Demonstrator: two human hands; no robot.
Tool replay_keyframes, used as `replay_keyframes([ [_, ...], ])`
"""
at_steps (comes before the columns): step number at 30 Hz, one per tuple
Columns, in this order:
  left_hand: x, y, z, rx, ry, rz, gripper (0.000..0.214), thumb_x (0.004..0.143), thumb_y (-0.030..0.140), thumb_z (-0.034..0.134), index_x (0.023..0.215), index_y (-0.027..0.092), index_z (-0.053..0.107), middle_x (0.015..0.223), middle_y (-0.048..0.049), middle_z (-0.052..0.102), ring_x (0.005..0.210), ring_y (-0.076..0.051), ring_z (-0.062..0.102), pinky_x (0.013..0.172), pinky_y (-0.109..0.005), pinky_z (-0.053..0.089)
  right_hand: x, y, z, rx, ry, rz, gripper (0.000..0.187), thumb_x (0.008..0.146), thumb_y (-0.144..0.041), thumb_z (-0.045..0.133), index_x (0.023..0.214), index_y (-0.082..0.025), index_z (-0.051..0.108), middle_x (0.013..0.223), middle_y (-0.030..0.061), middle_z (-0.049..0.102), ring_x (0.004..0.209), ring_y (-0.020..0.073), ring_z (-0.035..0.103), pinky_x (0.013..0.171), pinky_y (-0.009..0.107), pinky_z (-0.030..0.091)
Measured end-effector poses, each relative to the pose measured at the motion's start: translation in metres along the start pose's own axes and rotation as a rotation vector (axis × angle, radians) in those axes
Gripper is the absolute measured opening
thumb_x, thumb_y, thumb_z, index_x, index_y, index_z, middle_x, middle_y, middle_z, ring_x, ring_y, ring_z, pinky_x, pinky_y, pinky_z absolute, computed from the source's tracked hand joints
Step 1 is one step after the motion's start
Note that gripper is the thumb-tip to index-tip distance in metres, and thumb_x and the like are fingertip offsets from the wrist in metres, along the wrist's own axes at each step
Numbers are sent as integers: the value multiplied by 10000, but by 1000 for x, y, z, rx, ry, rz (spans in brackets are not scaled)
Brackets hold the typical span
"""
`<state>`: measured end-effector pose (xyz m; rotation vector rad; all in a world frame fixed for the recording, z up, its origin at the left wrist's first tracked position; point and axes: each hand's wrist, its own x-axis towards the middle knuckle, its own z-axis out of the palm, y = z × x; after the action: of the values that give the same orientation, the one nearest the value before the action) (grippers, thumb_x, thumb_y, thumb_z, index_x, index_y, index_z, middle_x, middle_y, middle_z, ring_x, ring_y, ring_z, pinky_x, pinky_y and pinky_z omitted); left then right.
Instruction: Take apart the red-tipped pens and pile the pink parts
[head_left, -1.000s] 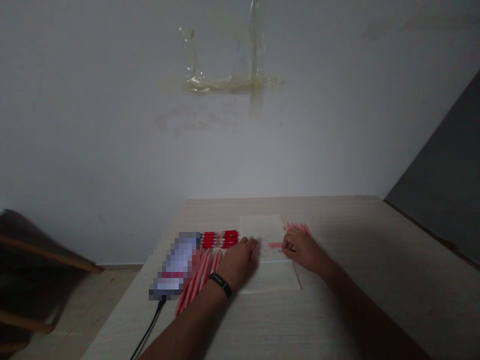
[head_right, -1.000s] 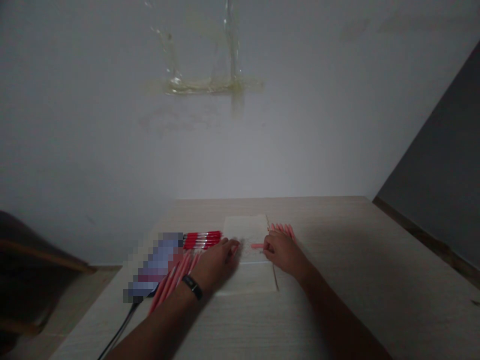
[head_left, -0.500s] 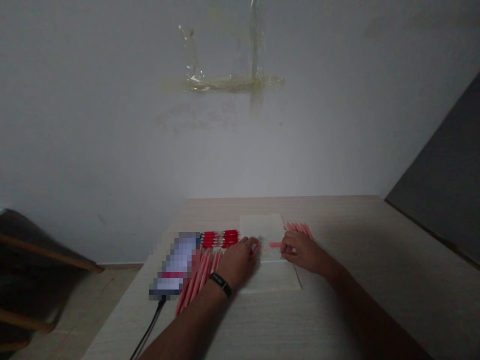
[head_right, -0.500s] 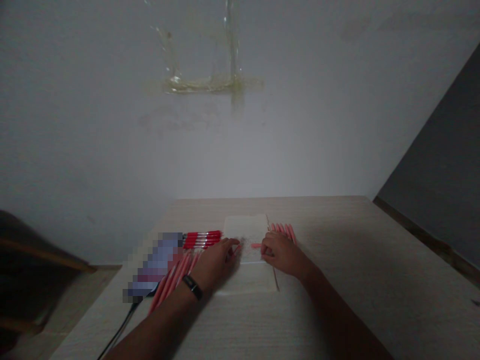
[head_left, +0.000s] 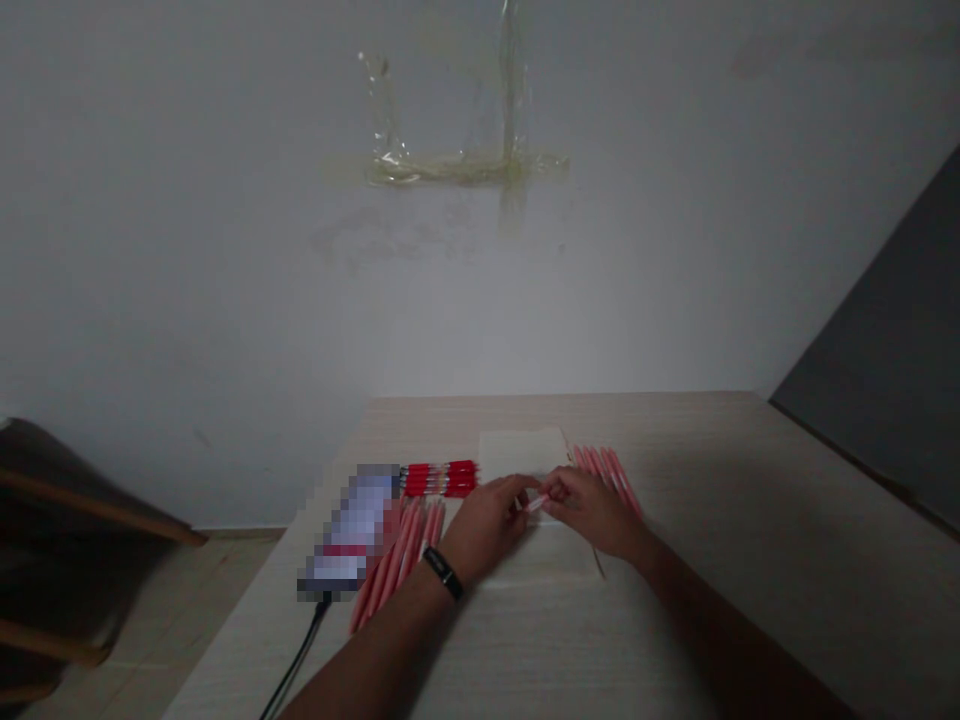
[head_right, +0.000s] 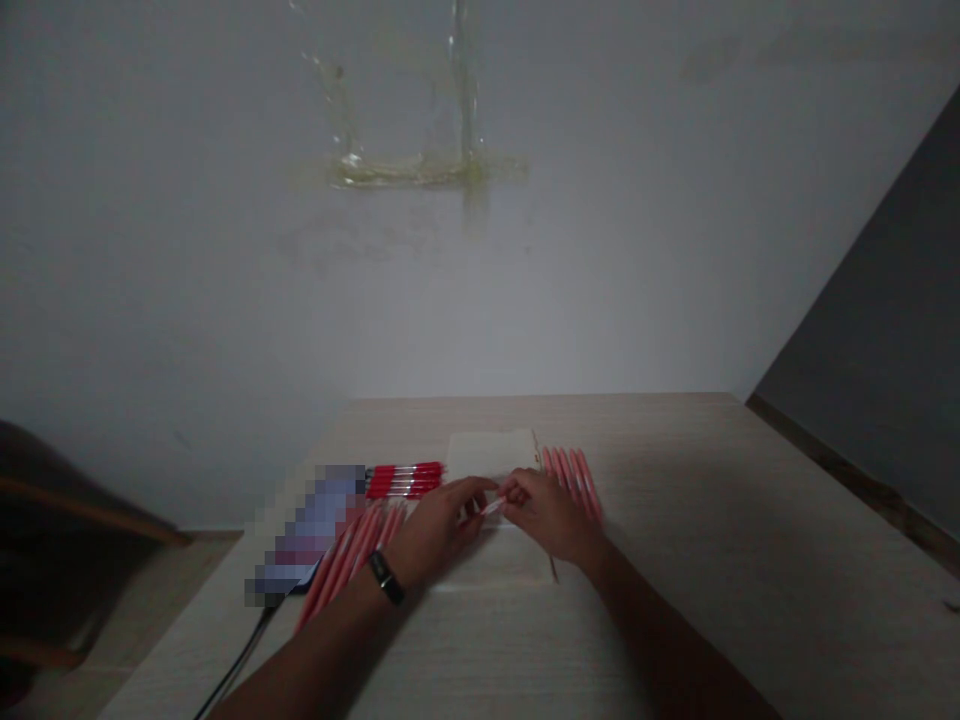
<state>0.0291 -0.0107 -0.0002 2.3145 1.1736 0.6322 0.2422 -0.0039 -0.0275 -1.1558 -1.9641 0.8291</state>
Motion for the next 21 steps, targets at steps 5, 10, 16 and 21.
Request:
replay_keyframes([
  [5, -1, -1, 1, -17, 58, -32, 344, 850, 160, 559, 1182, 212, 632, 1031, -49, 709, 910, -189, 641, 802, -284, 476, 3, 3, -4, 86, 32, 32, 160, 888, -356, 621, 906, -199, 646, 802, 18, 639, 741, 162, 586, 652, 262, 448],
  [10, 0, -1, -1, 11, 102, -64, 189, 881, 207, 558, 1025, 207, 681, 945, -37, 695, 809, -174, 616, 741, -279, 450, 4, 3, -11, -22, 148, 64, 180, 889, -383, 618, 857, -215, 673, 732, 19, 633, 709, 172, 571, 639, 274, 420],
  [16, 0, 0, 0, -10, 133, -33, 184, 846, 152, 574, 992, 198, 676, 911, -37, 661, 793, -162, 593, 746, -266, 444, 4, 5, -3, 114, 119, 73, 226, 881, -422, 642, 879, -197, 654, 734, 9, 629, 658, 153, 558, 587, 259, 407],
  [21, 0, 0, -1, -51, 147, -48, 191, 878, 182, 550, 1031, 194, 663, 947, -48, 685, 796, -166, 604, 737, -272, 451, 4, 11, 1, 164, 114, 64, 251, 880, -443, 647, 882, -192, 648, 763, 3, 616, 675, 143, 551, 596, 256, 404],
])
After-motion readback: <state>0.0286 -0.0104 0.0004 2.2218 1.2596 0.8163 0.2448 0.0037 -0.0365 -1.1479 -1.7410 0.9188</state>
